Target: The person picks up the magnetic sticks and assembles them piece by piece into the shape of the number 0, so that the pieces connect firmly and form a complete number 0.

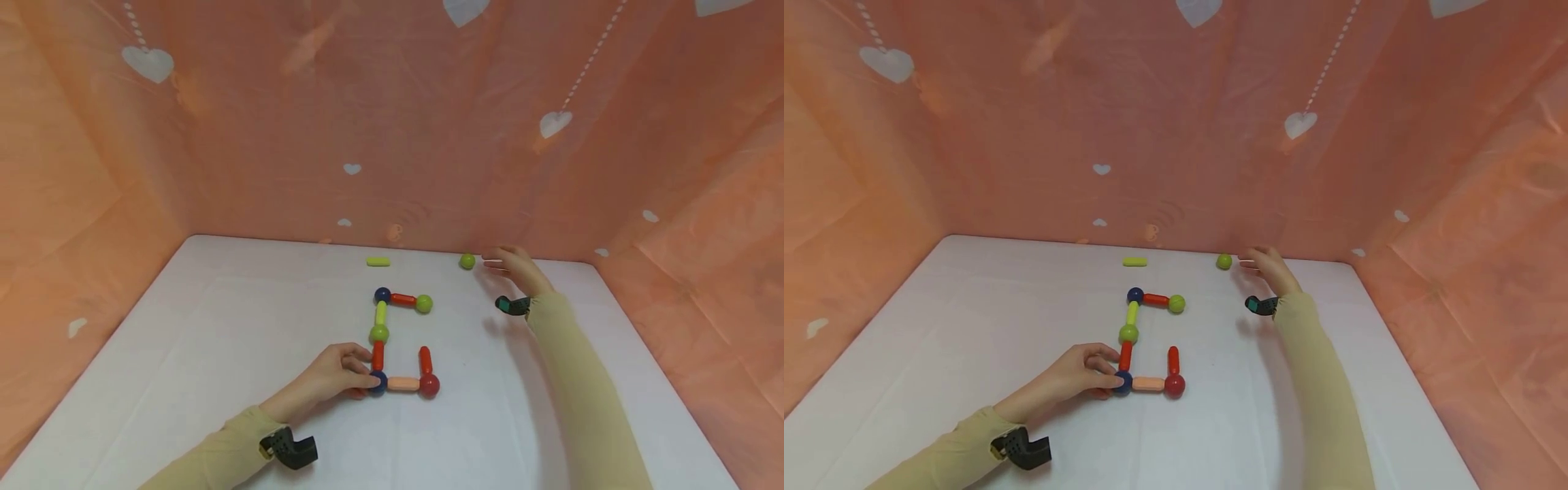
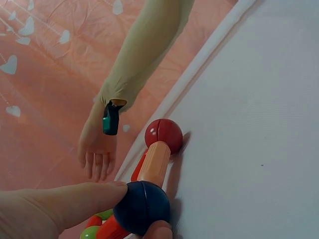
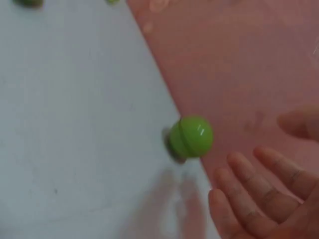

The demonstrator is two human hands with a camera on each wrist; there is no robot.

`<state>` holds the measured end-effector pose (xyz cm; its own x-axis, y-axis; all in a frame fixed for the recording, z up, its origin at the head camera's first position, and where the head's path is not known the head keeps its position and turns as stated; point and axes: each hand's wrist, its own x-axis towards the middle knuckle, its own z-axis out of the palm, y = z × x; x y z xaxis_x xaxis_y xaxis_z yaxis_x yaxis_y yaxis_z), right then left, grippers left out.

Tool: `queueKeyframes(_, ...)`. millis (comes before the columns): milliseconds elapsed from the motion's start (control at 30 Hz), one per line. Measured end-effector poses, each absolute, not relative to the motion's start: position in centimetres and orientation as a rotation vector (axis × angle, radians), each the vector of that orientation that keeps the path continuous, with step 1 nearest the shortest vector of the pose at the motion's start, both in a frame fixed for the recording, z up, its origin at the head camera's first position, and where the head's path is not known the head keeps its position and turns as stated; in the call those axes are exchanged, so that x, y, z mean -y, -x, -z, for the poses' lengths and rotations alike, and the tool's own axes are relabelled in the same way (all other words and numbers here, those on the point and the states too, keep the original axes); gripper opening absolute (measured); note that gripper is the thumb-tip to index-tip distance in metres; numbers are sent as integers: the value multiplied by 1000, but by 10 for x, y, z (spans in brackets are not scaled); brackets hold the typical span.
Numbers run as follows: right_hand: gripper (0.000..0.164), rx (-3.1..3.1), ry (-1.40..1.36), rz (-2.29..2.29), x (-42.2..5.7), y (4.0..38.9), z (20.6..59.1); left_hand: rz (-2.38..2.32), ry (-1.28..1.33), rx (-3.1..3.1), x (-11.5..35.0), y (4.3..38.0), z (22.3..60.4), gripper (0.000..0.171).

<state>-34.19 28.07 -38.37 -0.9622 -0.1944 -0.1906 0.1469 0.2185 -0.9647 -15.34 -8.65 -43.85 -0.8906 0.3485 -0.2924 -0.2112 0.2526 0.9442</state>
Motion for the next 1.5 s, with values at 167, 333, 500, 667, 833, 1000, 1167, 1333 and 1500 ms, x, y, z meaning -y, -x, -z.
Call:
queueKeyframes(167,50,-2210,-42,1832,-282,348,393,-1675,-153,-2077,88,154,438,48)
queueKeyframes(333,48,-2205,8,1849,-280,354,401,-1672,-162,-2080,88,155,437,48)
queueKeyframes(500,51,-2227,17,1820,-277,358,405,-1675,-157,-2077,87,155,436,47)
queueKeyframes(667,55,-2333,84,1707,-272,357,410,-1678,-150,-2070,88,154,436,48)
queueKeyframes(833,52,-2450,91,1599,-266,357,417,-1683,-146,-2067,88,152,436,48)
queueKeyframes(1000,42,-2585,297,1510,-259,366,423,-1688,-144,-2073,87,152,436,47)
queueKeyframes(1167,37,-2623,309,1466,-252,358,420,-1681,-147,-2095,89,153,436,45)
queueKeyframes(1333,39,-2611,303,1436,-255,336,417,-1670,-157,-2139,88,152,435,45)
queueKeyframes(1500,44,-2480,329,1389,-255,293,410,-1611,-227,-2233,89,152,433,44)
